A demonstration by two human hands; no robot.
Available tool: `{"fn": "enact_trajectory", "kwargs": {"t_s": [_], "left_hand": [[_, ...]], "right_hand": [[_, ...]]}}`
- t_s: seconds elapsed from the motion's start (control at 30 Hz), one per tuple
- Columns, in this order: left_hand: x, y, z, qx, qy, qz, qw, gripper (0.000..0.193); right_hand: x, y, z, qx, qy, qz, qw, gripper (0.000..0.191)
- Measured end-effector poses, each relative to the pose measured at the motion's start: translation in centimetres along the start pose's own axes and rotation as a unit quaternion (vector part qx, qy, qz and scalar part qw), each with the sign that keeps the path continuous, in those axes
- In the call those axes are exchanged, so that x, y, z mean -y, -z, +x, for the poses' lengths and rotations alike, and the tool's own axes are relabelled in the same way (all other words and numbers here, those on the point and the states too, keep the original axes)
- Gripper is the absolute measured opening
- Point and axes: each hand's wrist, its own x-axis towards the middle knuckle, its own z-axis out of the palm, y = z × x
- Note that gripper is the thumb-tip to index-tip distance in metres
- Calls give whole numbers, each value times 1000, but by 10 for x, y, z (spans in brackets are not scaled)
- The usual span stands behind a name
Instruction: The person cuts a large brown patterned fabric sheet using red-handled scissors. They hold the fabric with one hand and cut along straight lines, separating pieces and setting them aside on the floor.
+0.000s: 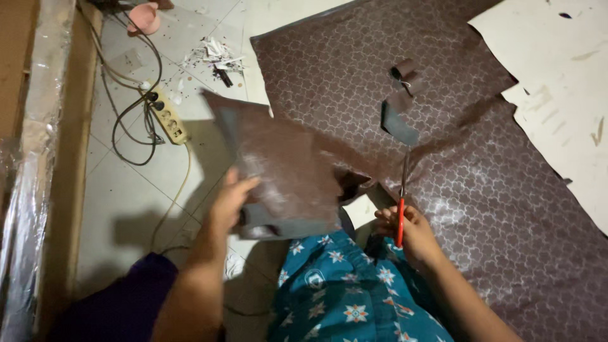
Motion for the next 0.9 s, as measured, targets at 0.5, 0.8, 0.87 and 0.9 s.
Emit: {"fn": "enact_trajectory", "kwargs": {"t_s": [0.5, 0.8, 0.87, 0.9], "left_hand": [[53, 78, -49, -404, 92, 473, 778, 52], [18, -246, -19, 162, -427, 461, 761, 63], [20, -277, -11, 146, -328, 605, 711, 43], [23, -284, -9, 135, -272, 671, 676, 35]], "right_hand": [[-35, 64, 17, -114, 55, -396, 910, 43], [-19, 75, 23, -111, -50, -350, 929, 57], [-20, 90, 22, -92, -62, -299, 948, 54], [-21, 98, 20, -80, -61, -269, 958, 52]]}}
